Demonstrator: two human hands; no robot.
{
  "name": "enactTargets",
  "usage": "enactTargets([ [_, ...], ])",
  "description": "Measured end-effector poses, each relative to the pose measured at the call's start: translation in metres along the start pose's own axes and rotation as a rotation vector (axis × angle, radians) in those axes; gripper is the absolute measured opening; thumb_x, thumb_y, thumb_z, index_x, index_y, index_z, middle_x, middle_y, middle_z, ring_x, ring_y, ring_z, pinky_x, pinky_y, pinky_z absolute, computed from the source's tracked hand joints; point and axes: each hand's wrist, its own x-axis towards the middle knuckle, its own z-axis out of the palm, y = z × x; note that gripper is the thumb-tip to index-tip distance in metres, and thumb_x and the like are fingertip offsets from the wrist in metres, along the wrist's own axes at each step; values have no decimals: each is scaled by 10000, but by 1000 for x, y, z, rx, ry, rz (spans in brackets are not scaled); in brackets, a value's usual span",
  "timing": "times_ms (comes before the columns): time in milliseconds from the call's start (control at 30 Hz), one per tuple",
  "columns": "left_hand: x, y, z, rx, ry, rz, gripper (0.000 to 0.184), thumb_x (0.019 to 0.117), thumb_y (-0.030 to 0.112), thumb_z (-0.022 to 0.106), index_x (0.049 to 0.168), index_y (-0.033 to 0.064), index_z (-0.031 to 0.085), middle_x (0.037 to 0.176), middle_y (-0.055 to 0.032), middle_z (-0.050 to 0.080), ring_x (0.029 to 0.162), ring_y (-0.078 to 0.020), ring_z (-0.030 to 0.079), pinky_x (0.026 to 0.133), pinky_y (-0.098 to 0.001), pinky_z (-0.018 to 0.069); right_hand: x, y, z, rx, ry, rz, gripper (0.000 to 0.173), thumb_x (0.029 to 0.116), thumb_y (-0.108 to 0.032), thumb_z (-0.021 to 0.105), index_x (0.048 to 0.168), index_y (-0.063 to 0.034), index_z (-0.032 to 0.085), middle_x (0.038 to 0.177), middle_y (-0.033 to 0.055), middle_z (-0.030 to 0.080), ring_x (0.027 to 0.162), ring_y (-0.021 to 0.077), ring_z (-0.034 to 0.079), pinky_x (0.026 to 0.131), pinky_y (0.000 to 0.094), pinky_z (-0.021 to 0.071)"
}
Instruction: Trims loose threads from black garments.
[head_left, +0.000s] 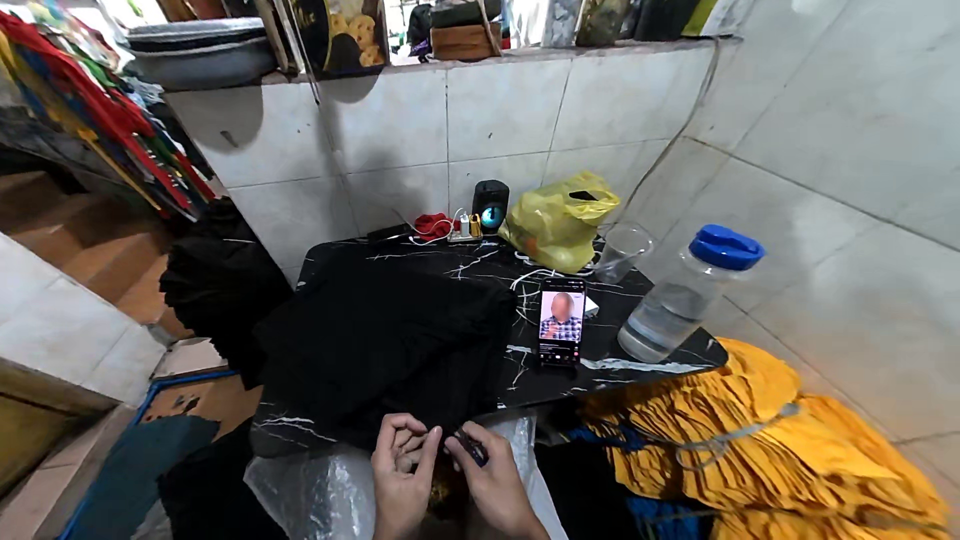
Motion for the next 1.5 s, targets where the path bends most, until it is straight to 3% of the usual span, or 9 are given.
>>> enactTargets([
  [133,-5,0,6,21,35,71,181,843,-40,760,958,28,638,850,-38,704,713,-128,713,642,-266,646,-2,-3,-4,119,-66,26,269,1064,-209,543,916,-41,693,800,14,686,723,78,650,692,240,560],
  [233,-12,-3,7,14,-13,56,161,851,-71,706,974,13,645,883,-41,722,722,-125,718,679,-268,647,1,-5,-2,89,-52,57,330,1058,-350,567,940,-70,696,804,4,676,762,88,651,727,267,554],
  [400,-15,-4,4,35,-7,59,115,909,-45,635,991,33,654,904,-11,703,789,-85,699,720,-229,624,1,-8,-2,124,-8,87,242,978,-250,688,824,-74,627,689,-19,567,592,48,537,559,204,464],
  [600,-9,-6,-9,247,-297,120,383,853,31,712,1235,32,713,1256,-108,662,1111,-171,679,872,-297,642,-2,-9,-5,95,-30,24,250,1034,-250,598,866,-71,639,733,-6,584,676,70,576,632,234,495],
  [767,-5,-21,-3,424,-162,281,135,814,152,811,948,144,828,1067,-33,729,962,-30,693,844,-168,598,4,-11,-22,-22,-57,-98,146,964,-192,663,883,-71,669,741,-12,611,648,39,563,587,205,469],
  [900,-1,-21,-7,365,-115,294,68,835,124,829,902,139,831,990,-8,756,884,-62,715,767,-196,620,34,2,-71,-333,275,-258,239,956,-240,716,1143,-92,699,1012,0,734,897,96,713,776,314,626],
  [1067,-6,-19,-12,203,-68,122,67,840,2,773,896,38,772,935,-56,731,824,-109,722,672,-234,641,59,30,-138,-733,531,-204,742,920,-328,722,1557,-154,383,1299,44,698,1002,298,731,771,573,598],
  [1267,-12,-23,-12,109,-86,25,69,865,-20,727,916,26,734,949,-67,690,837,-141,704,687,-264,642,66,29,-140,-775,483,-211,819,898,-326,741,1611,-235,348,1636,52,389,802,317,730,634,564,596],
  [1500,-8,-18,-19,13,-64,-5,66,875,-26,713,924,19,709,950,-68,660,814,-141,686,693,-263,636,51,34,-112,-627,490,-221,771,858,-203,757,1553,-176,426,1570,42,485,832,231,736,639,456,623],
])
